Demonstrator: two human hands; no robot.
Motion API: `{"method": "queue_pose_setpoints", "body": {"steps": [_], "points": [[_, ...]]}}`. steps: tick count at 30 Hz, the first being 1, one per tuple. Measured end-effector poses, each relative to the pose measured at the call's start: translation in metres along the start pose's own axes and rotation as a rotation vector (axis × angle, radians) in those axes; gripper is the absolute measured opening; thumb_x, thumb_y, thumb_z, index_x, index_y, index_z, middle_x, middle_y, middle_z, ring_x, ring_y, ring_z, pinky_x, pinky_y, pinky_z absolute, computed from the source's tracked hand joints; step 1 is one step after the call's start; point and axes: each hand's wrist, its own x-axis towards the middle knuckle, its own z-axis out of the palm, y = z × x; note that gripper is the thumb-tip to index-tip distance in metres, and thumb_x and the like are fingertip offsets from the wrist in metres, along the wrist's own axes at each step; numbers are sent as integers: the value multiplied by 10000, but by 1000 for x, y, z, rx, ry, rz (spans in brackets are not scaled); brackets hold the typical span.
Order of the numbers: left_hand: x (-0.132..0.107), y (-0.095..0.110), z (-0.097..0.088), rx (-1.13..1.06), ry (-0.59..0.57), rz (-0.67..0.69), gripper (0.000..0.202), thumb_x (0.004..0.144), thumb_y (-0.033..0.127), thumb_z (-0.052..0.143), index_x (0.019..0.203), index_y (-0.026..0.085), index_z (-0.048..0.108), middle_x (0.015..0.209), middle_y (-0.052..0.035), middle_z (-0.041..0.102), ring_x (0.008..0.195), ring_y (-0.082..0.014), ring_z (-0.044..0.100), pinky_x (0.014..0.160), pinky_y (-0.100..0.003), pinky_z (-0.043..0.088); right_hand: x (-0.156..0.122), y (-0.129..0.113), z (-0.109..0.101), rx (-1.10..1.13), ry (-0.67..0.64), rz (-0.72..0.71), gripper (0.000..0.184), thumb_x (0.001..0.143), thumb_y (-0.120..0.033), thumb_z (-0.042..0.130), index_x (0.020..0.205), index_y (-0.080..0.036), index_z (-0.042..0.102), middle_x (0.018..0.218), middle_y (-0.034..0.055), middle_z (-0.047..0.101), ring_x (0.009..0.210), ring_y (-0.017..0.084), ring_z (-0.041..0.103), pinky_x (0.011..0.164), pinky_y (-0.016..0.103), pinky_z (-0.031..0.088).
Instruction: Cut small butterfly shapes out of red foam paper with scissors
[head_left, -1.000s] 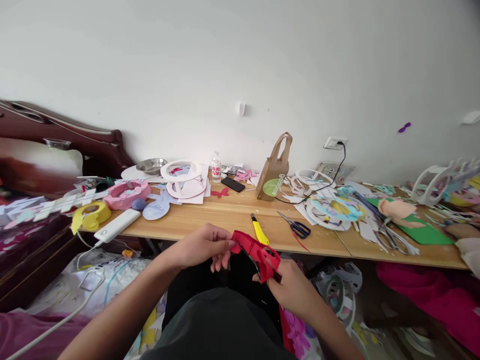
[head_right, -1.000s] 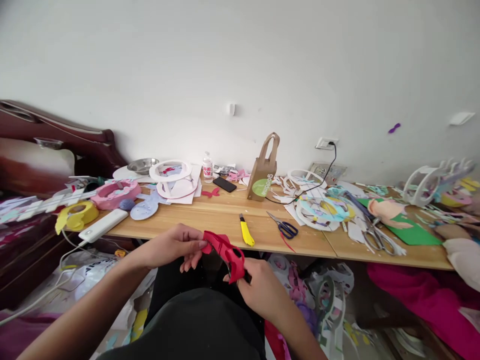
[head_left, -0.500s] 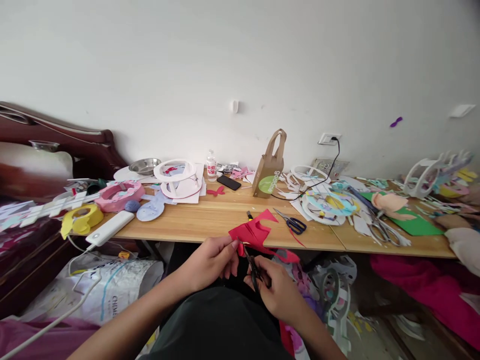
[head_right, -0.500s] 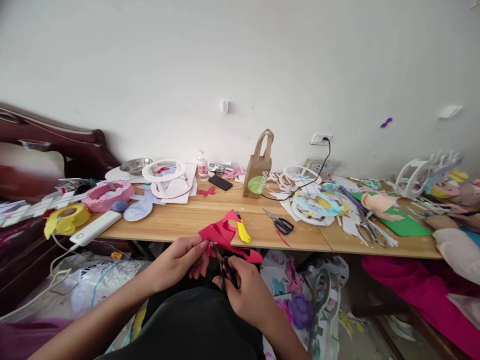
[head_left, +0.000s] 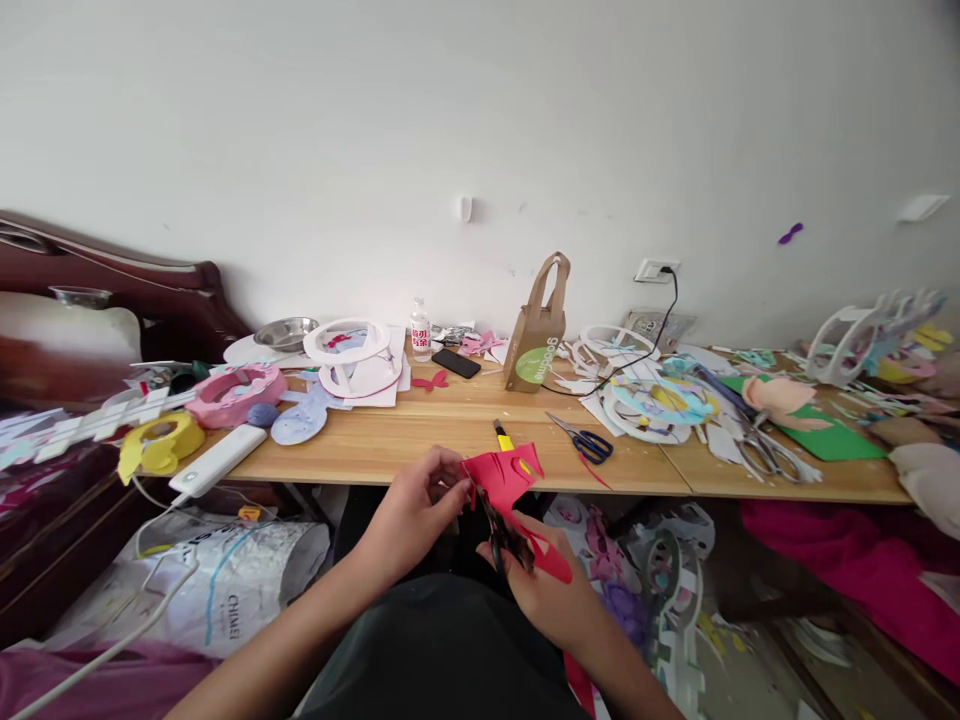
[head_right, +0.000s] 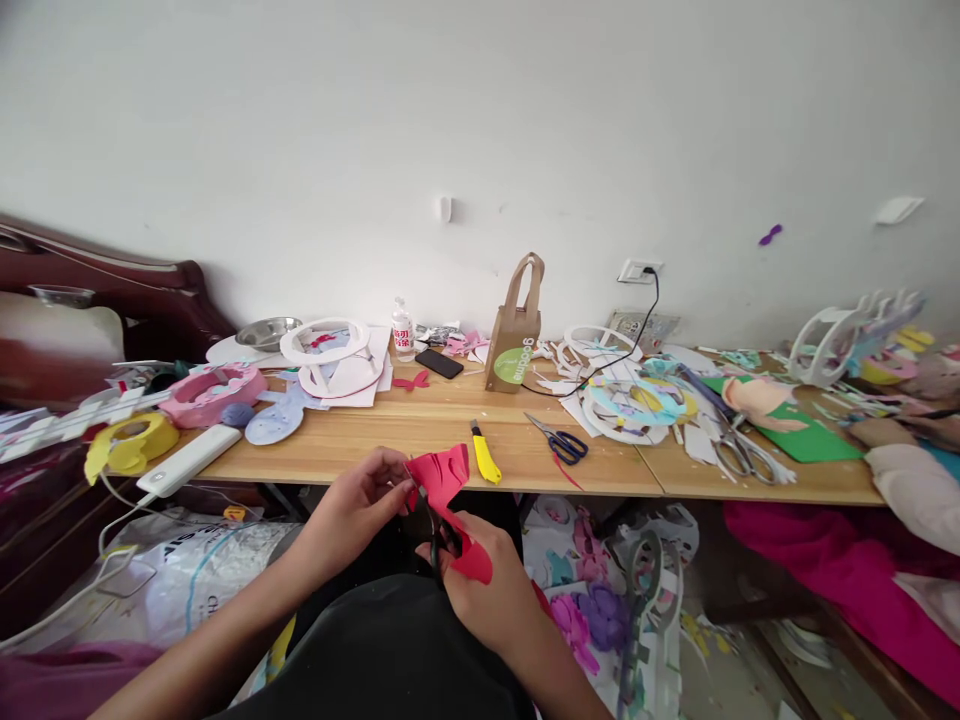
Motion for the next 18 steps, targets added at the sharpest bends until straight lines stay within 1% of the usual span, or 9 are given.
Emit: {"method": "queue_pose_setpoints", "body": {"steps": [1, 3, 5, 7, 10, 12, 14, 16, 18], "points": [[1, -1, 0, -74, 10, -34, 189, 863, 346, 640, 913, 172, 587, 774, -10, 639, 702, -138, 598, 655, -245, 476, 0, 2, 1, -17, 7, 4, 89, 893, -270, 555, 865, -200, 603, 799, 31, 656, 726, 171, 612, 674, 250, 450], [1, -2, 0, -222, -9, -101, 249, 802, 366, 718, 844, 163, 580, 709, -5, 652, 638, -131, 612, 638, -252, 500, 0, 5, 2, -66, 41, 11, 87, 881, -270, 561, 837, -199, 582, 774, 36, 644, 723, 179, 605, 651, 253, 437], [1, -2, 1, -374, -24, -151, 320, 733, 381, 790, 827, 152, 586, 706, -13, 677, 613, -130, 631, 635, -262, 524, -1, 7, 3, -134, 76, 18, 111, 867, -271, 567, 786, -198, 545, 734, 37, 620, 687, 176, 576, 604, 253, 405], [1, -2, 3, -503, -27, -189, 360, 687, 382, 833, 820, 143, 600, 695, -15, 683, 597, -125, 636, 627, -255, 533, -1, 7, 4, -185, 71, 25, 128, 858, -257, 561, 753, -198, 517, 700, 27, 589, 637, 161, 530, 564, 250, 365], [-1, -5, 9, -647, -14, -236, 362, 663, 362, 860, 824, 133, 630, 679, -6, 668, 587, -110, 621, 599, -229, 527, -3, 5, 5, -175, 56, 32, 63, 855, -220, 539, 799, -190, 546, 730, 29, 598, 659, 160, 532, 575, 247, 363], [-2, -7, 13, -695, -4, -253, 358, 649, 351, 872, 821, 128, 652, 692, -7, 663, 594, -107, 616, 592, -225, 529, -4, 4, 5, -169, 71, 36, 37, 846, -212, 538, 824, -187, 555, 759, 38, 611, 695, 169, 547, 590, 248, 367], [-2, -9, 17, -698, 0, -255, 347, 644, 352, 876, 798, 121, 667, 689, -9, 657, 595, -104, 609, 592, -220, 528, -5, 3, 5, -188, 76, 46, 56, 845, -217, 537, 796, -190, 533, 741, 30, 592, 687, 166, 533, 587, 250, 352], [-3, -10, 19, -683, -11, -248, 323, 669, 357, 861, 774, 113, 678, 682, -15, 651, 597, -98, 599, 595, -211, 520, -6, 3, 5, -203, 71, 66, 95, 845, -217, 533, 757, -196, 504, 703, 11, 552, 654, 155, 499, 573, 249, 329], [-3, -11, 21, -681, -14, -239, 295, 711, 360, 830, 765, 110, 684, 692, -20, 652, 611, -96, 596, 604, -207, 515, -6, 4, 4, -195, 63, 86, 96, 848, -208, 529, 756, -196, 504, 694, 1, 537, 642, 148, 483, 568, 245, 319]]}}
